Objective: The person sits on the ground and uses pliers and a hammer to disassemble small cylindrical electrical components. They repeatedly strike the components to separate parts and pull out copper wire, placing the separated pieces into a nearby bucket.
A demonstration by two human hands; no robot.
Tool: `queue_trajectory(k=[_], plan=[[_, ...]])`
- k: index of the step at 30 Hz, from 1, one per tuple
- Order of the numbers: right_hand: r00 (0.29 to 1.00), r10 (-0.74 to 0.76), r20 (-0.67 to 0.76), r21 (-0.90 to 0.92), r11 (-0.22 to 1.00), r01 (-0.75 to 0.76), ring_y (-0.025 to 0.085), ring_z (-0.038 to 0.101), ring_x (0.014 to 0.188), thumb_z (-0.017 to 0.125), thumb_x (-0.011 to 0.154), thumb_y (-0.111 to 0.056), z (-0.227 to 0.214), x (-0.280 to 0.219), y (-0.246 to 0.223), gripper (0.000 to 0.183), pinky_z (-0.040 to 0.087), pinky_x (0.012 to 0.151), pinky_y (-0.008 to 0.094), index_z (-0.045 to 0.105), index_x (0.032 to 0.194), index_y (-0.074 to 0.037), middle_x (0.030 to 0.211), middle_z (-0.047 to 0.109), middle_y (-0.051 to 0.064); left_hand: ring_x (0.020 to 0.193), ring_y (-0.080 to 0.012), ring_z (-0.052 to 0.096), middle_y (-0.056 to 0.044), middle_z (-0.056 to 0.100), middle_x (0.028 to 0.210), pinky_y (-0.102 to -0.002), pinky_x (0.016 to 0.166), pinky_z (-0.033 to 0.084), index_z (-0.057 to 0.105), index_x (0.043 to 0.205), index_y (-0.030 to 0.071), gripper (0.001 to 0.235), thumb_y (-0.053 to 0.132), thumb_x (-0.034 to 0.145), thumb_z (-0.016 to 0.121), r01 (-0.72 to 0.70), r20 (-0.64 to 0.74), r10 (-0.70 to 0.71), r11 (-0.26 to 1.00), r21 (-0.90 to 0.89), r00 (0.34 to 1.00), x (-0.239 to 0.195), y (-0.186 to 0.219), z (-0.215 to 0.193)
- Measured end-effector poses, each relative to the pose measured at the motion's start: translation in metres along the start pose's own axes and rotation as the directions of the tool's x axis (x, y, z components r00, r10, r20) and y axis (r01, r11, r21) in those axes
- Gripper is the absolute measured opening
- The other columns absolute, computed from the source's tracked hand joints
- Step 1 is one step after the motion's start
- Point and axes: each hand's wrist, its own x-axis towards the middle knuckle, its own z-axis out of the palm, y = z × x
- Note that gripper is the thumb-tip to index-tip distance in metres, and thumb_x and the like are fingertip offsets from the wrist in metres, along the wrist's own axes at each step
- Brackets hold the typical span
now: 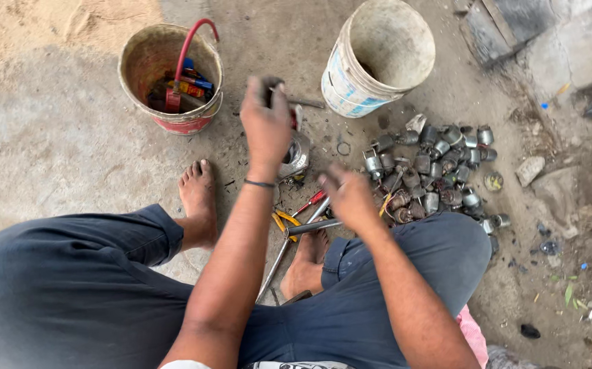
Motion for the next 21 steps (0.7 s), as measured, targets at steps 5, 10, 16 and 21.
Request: queue_trajectory(k=[5, 10, 16, 21], plan=[[0.971, 0.202, -0.127, 0.505, 0.856, -0.112, 0.016, 0.065, 0.087, 0.066, 0.099, -0.014, -0.041, 0.021, 0.034, 0.021, 0.053, 0.076, 0.032, 0.077, 0.115, -0.006, 0.103, 0.077, 0.005, 0.076, -0.007, 0.057, 0.004, 0.066, 0.088, -0.025, 0.069, 0.05, 0.069, 0.106, 0.004, 0.01, 0.01, 0.097, 0.07, 0.296, 0.419, -0.179, 0.927, -0.232, 0.89, 0.009, -0.014, -0.024], [0.999, -0.023, -0.024, 0.569, 0.822, 0.033, 0.017, 0.059, 0.088, 0.072, 0.093, -0.011, -0.048, -0.015, 0.031, 0.023, 0.048, 0.076, 0.034, 0.076, 0.114, -0.002, 0.1, 0.068, 0.007, 0.073, -0.0123, 0.072, -0.007, 0.071, 0.088, -0.028, 0.069, 0.053, 0.072, 0.104, 0.009, 0.004, 0.012, 0.101, 0.07, -0.186, 0.205, 0.102, 0.873, 0.451, 0.973, -0.002, -0.03, -0.01], [0.936, -0.076, 0.342, -0.093, 0.989, 0.115, 0.025, 0.076, 0.086, 0.066, 0.084, -0.016, -0.006, -0.009, 0.015, 0.025, 0.058, 0.077, 0.039, 0.079, 0.105, -0.012, 0.095, 0.079, 0.011, 0.053, -0.0184, 0.055, -0.006, 0.064, 0.072, -0.032, 0.042, 0.035, 0.066, 0.108, 0.003, 0.011, 0.014, 0.106, 0.065, 0.43, 0.055, -0.486, 0.708, -0.56, 0.872, 0.02, -0.035, -0.04], [0.976, 0.127, -0.179, -0.358, 0.915, -0.185, 0.035, 0.07, 0.103, 0.067, 0.098, -0.03, -0.043, 0.03, 0.031, 0.031, 0.052, 0.091, 0.048, 0.074, 0.123, -0.015, 0.115, 0.074, 0.019, 0.075, -0.0229, 0.063, -0.004, 0.067, 0.086, -0.037, 0.065, 0.051, 0.069, 0.105, 0.004, 0.008, 0.009, 0.099, 0.07, 0.134, 0.525, -0.089, 0.99, -0.049, 0.847, 0.021, -0.028, -0.049]])
